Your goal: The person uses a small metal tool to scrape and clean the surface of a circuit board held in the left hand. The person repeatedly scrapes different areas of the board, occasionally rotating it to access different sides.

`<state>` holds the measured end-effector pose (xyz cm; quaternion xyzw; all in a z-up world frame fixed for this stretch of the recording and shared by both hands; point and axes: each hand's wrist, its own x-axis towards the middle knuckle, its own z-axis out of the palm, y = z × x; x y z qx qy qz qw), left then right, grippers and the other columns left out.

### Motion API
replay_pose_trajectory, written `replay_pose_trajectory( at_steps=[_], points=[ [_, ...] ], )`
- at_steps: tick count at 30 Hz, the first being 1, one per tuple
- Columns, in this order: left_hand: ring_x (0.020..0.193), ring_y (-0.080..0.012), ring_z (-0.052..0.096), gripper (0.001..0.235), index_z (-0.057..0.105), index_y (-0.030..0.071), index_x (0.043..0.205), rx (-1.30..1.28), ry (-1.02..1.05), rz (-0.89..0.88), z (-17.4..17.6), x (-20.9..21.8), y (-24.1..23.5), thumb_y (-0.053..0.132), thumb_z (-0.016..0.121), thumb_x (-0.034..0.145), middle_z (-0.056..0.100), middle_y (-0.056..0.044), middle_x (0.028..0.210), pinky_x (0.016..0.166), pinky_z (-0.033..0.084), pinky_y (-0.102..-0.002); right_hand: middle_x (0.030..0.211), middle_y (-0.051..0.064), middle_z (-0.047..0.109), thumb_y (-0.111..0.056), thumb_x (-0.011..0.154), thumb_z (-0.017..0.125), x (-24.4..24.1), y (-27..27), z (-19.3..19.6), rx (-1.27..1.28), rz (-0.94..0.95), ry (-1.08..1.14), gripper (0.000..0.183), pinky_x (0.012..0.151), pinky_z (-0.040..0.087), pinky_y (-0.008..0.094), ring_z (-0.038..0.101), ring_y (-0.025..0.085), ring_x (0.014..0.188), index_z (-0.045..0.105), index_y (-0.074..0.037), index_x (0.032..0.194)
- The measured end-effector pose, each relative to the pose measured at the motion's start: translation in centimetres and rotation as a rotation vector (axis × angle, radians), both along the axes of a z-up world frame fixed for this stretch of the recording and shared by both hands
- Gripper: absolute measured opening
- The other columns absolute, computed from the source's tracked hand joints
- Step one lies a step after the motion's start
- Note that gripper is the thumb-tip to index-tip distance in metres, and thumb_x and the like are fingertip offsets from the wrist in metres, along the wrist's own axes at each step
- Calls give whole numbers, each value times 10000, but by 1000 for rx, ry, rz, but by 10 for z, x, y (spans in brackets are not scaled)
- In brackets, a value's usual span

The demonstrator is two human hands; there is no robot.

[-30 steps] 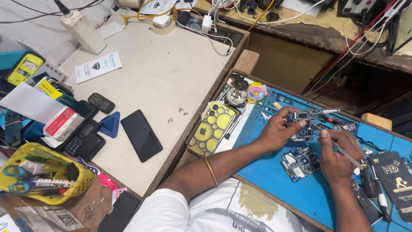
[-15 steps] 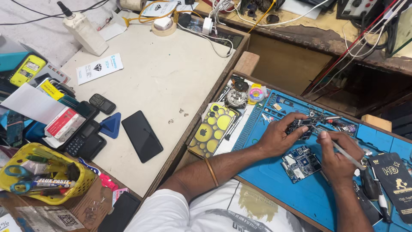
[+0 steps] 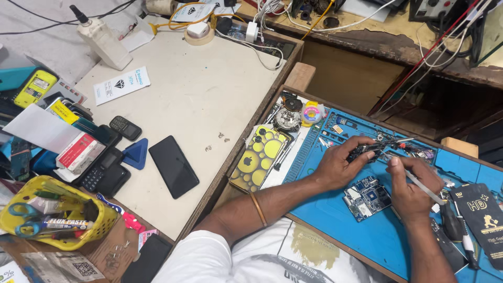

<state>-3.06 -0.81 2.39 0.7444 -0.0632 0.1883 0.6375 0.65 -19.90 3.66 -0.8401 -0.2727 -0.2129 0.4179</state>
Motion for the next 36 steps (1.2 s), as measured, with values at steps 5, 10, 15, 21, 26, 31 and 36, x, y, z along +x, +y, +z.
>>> replay_pose_trajectory(
  at_steps=[5, 10, 15, 21, 26, 31, 36],
  points=[
    [983, -161, 730, 300, 577, 76, 1290, -108, 25, -86, -9, 6, 1, 212, 661, 1036, 715, -94, 1128, 807, 599, -297, 853, 78, 738, -174, 1095, 740, -7, 3, 0, 34, -33, 95, 177, 725, 524, 257, 715, 146, 760, 730, -6, 1041],
    [1026, -147, 689, 273, 595, 65, 1199, -36, -84, -34, -18, 11, 0, 205, 721, 1001, 707, -81, 1124, 866, 576, -295, 895, 95, 750, -130, 1072, 752, -8, 7, 5, 36, 29, 76, 121, 712, 543, 238, 742, 149, 797, 737, -10, 1070],
    [888, -96, 673, 251, 616, 56, 1162, -129, 31, 22, -26, 17, 1, 184, 742, 986, 713, -53, 1027, 761, 560, -251, 1056, 144, 753, -116, 1036, 759, -8, 11, 11, -19, 126, -24, 134, 826, 582, 262, 749, 195, 952, 740, -1, 1101],
    [837, -89, 667, 311, 581, 41, 1203, -524, 116, -55, -28, 29, 4, 137, 752, 962, 717, -83, 963, 676, 546, -231, 1106, 156, 751, -98, 1021, 740, -13, 14, 20, 9, 106, 58, 215, 856, 576, 290, 741, 192, 934, 745, -15, 1219],
    [949, -105, 683, 468, 548, 44, 1332, -642, 119, -212, -28, 25, 2, 99, 771, 924, 734, -101, 1054, 783, 575, -235, 1088, 140, 760, -117, 1042, 759, -13, 14, 20, 34, 65, 101, 181, 834, 570, 267, 740, 169, 952, 754, -13, 1191],
    [1043, -116, 682, 472, 573, -4, 1381, -537, 83, -208, -36, 29, 2, 86, 764, 959, 732, -109, 1144, 891, 587, -253, 1049, 112, 759, -113, 1049, 765, -11, 12, 17, 102, 58, 156, 144, 796, 558, 240, 724, 140, 883, 760, -23, 1161],
    [982, -100, 680, 404, 566, 6, 1330, -526, 121, -154, -43, 32, 1, 104, 743, 980, 728, -94, 1114, 822, 574, -235, 1056, 104, 743, -101, 1040, 778, -10, 9, 13, 78, 55, 99, 123, 816, 540, 241, 700, 149, 903, 771, -24, 1136]
  ],
)
